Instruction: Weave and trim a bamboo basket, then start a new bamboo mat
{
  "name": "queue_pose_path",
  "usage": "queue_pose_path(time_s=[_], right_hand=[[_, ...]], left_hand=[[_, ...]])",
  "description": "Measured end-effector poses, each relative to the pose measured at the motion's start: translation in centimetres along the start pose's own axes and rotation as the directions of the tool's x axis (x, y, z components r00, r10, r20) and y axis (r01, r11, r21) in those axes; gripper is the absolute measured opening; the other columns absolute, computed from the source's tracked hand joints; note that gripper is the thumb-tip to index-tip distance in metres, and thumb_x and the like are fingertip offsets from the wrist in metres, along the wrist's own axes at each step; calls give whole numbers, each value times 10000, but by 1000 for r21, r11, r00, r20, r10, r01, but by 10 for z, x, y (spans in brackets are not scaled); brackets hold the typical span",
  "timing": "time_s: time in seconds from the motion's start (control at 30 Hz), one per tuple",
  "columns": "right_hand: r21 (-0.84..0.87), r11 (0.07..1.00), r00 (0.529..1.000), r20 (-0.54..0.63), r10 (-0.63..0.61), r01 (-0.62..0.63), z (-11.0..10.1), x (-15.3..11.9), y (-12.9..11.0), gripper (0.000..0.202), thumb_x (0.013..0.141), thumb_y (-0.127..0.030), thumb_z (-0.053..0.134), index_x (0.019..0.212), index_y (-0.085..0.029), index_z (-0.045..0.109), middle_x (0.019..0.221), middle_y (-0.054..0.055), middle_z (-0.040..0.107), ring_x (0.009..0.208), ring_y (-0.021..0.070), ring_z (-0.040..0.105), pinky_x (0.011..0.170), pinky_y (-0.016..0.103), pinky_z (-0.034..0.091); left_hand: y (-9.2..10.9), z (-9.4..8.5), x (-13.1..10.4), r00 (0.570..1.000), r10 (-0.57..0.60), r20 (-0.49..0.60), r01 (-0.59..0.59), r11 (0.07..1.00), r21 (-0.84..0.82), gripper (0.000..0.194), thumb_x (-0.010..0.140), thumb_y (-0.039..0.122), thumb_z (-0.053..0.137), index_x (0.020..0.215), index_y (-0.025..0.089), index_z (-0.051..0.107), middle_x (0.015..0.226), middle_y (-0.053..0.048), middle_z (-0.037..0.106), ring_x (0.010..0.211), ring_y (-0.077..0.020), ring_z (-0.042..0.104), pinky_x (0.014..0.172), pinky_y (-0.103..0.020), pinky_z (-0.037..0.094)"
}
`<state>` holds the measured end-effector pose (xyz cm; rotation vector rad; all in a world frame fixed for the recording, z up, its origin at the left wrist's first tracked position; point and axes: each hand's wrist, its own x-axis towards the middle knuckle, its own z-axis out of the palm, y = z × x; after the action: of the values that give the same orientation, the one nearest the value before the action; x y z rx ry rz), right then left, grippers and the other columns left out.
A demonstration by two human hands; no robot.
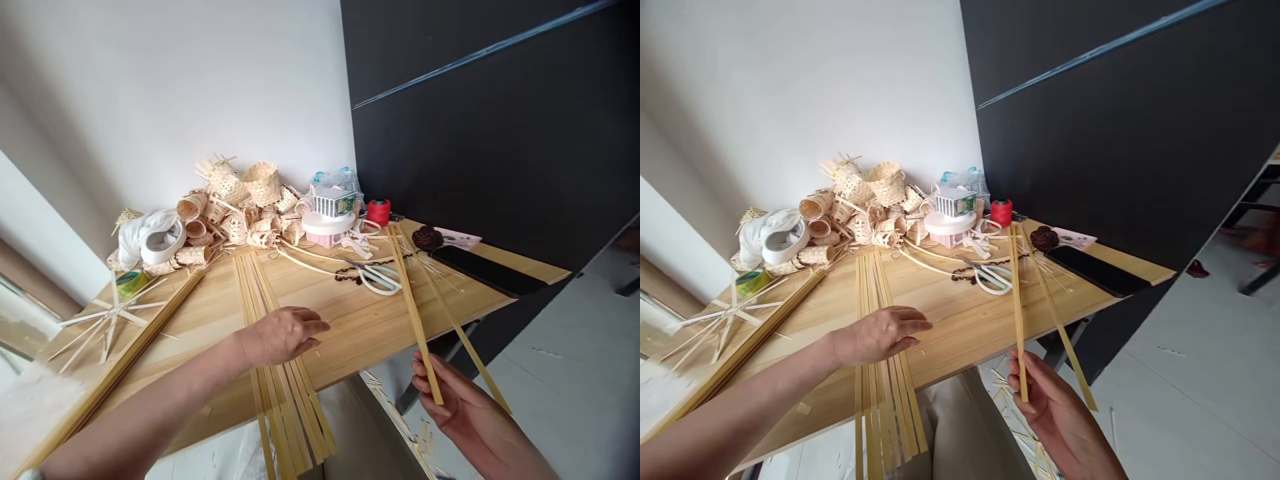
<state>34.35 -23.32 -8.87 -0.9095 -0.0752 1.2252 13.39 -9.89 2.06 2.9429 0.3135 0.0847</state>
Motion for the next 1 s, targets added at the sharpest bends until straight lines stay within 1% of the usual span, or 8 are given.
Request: queue_pose_path(time_s=[0.13,0.27,0.33,0.4,0.57,0.77,0.9,1.0], right_hand=[[-26,1000,998,63,17,-15,8,-4,-1,275,509,-231,801,733,-159,659,603,-11,555,515,80,493,291,106,343],[-19,1000,993,116,-8,10,24,-13,-1,242,521,-254,796,688,-159,648,616,-4,563,514,73,486,304,103,330],[2,1000,992,125,0,-1,30,-16,-1,270,492,-265,812,679,-155,652,618,-2,567,516,70,485,309,100,329],[18,1000,993,118,19,-21,32,-17,-1,292,472,-273,822,684,-158,657,611,-3,566,519,74,489,307,101,330],[32,998,993,107,47,-51,24,-12,3,307,488,-266,815,736,-172,663,614,1,567,529,88,499,297,107,336],[-11,997,993,85,80,-79,13,-6,5,330,519,-255,797,814,-203,660,649,7,582,566,104,516,294,111,355],[-37,988,985,82,154,-151,12,-4,3,280,535,-235,780,785,-192,661,650,11,590,571,117,524,326,150,408],[11,993,991,58,117,-118,15,-5,7,274,504,-195,789,744,-178,658,632,4,596,553,108,531,338,143,412]], left_hand=[[5,10,24,970,-230,-75,190,917,-351,278,829,230,484,1073,122,560,967,-129,636,859,-207,607,787,-326,467],[6,31,70,913,-398,91,298,497,-815,256,799,279,527,988,108,546,661,-33,568,579,-138,559,576,-272,473],[8,39,91,896,-412,168,312,313,-897,231,786,282,549,940,109,533,613,-11,535,531,-119,530,548,-262,460],[10,44,107,889,-411,202,313,221,-924,212,771,293,573,894,126,527,595,-3,533,511,-112,521,537,-255,445],[24,48,126,896,-396,202,298,196,-934,111,773,218,557,847,149,513,552,18,512,459,-89,474,474,-216,385],[36,57,134,834,-499,234,335,121,-934,384,683,36,583,1037,143,483,485,76,409,400,-75,397,436,-204,335],[31,63,133,857,-468,213,295,107,-950,291,683,24,555,939,160,525,494,67,408,414,-67,395,435,-188,334],[27,66,131,869,-458,188,246,71,-967,238,674,10,527,859,160,530,483,60,413,413,-70,401,429,-187,323]])
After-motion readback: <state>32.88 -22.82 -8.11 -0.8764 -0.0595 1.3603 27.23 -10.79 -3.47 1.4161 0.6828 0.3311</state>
